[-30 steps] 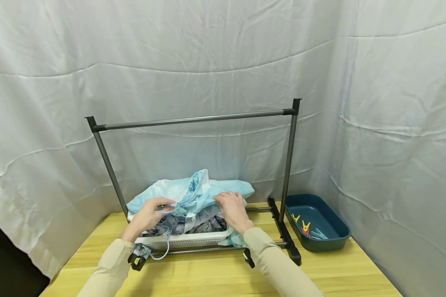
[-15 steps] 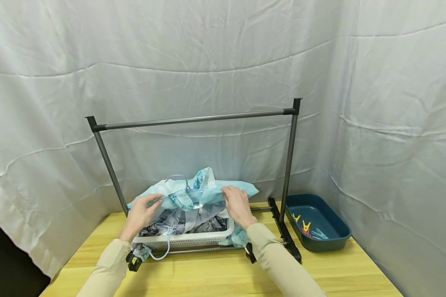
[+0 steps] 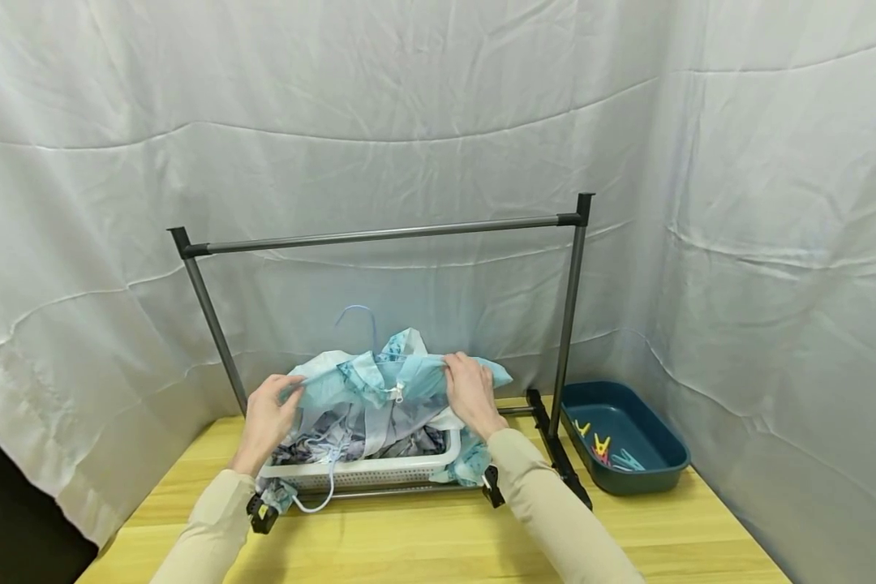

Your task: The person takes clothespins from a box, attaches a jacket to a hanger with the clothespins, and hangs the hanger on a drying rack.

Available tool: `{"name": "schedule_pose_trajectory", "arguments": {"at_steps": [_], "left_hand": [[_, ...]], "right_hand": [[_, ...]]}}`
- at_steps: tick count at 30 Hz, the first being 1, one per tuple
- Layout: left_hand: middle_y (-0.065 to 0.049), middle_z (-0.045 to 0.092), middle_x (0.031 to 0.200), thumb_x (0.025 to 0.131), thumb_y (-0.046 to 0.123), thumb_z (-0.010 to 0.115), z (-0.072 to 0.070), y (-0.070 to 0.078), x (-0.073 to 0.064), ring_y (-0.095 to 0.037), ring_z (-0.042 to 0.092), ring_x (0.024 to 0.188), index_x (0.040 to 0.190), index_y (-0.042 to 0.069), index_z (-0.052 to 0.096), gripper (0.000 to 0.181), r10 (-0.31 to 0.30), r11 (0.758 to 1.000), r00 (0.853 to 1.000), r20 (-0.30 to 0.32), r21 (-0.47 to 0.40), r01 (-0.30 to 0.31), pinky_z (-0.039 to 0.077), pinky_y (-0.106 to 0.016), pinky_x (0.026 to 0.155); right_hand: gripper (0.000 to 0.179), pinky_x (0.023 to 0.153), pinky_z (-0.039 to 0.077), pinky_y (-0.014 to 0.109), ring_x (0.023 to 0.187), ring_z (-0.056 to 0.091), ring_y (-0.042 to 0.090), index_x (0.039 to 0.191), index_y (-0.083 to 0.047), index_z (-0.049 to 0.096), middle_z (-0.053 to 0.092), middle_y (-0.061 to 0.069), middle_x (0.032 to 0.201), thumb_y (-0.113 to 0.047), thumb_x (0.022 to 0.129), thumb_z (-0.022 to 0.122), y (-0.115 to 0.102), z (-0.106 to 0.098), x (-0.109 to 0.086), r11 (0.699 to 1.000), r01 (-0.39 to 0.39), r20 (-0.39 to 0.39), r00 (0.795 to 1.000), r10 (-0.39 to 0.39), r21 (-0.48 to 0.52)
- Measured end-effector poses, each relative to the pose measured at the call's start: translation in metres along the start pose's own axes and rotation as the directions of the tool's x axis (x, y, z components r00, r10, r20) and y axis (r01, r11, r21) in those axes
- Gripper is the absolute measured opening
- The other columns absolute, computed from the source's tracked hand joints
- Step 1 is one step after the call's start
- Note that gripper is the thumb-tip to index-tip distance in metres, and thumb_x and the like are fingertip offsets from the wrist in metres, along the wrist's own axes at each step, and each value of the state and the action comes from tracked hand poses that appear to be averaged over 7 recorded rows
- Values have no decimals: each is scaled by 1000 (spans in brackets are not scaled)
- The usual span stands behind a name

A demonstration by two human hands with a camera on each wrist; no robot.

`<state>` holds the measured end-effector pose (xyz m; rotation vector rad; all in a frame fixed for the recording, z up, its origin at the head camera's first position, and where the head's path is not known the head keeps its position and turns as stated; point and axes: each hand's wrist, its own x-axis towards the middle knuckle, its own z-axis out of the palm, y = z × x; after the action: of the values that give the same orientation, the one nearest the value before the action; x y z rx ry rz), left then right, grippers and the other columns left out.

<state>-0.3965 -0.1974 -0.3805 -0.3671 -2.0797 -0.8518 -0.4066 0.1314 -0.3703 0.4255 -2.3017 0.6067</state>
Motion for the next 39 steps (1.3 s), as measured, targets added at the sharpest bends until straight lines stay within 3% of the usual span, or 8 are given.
{"name": "schedule_pose_trajectory", "arguments": {"at_steps": [4,7,13,20,26,30,34,39], "left_hand": [[-16,57,94,91,2,67,4,4,2,-29,57,79,103,1,74,15,8,1000,999,-49,-9,-9,44,-41,70],[-16,54,95,91,5,68,8,5,3,-29,55,79,103,2,74,14,27,1000,999,-47,-4,-27,44,-43,74],[-16,57,98,92,13,68,14,9,3,-35,51,90,105,5,74,17,-31,999,999,-8,22,32,32,-55,94],[-16,55,97,95,20,65,16,13,8,-33,47,92,108,5,73,22,-133,991,991,25,34,132,33,-52,92],[-15,50,98,97,23,62,12,14,9,-33,44,94,105,7,71,20,-161,986,986,35,35,160,30,-55,93],[-16,50,103,97,24,62,10,11,12,-33,45,99,107,8,71,21,-179,983,982,53,55,176,28,-56,92],[-17,51,110,98,26,59,6,12,16,-34,45,105,112,8,71,25,-216,975,972,96,71,210,28,-57,92],[-18,50,117,100,28,56,4,13,18,-36,43,112,117,9,69,29,-276,961,948,160,63,269,26,-60,97]], "right_hand": [[22,101,37,58,98,61,29,111,-12,67,65,8,104,-15,104,47,-3,-5,3,994,-89,21,996,88,64],[23,108,26,64,103,59,30,112,-12,67,64,8,108,-18,105,45,-4,-8,4,986,-139,32,990,137,96],[23,106,25,67,100,59,30,110,-12,67,63,8,106,-19,105,46,-2,-9,4,984,-152,12,988,152,92],[24,106,25,66,101,59,29,112,-13,66,64,8,108,-19,105,44,0,-12,6,982,-147,33,989,144,119],[29,111,14,69,109,58,30,119,-17,65,64,7,113,-26,106,41,-3,-15,10,969,-189,83,981,178,157],[31,108,24,64,109,60,30,123,-19,65,65,6,115,-28,106,40,-4,-15,12,963,-207,111,976,190,175],[29,92,42,50,95,62,25,115,-21,67,67,5,106,-28,106,40,-3,-15,16,967,-188,127,978,167,173],[27,76,47,40,86,60,19,110,-22,69,66,1,100,-29,106,42,-4,-14,26,975,-148,136,983,126,163]]}}
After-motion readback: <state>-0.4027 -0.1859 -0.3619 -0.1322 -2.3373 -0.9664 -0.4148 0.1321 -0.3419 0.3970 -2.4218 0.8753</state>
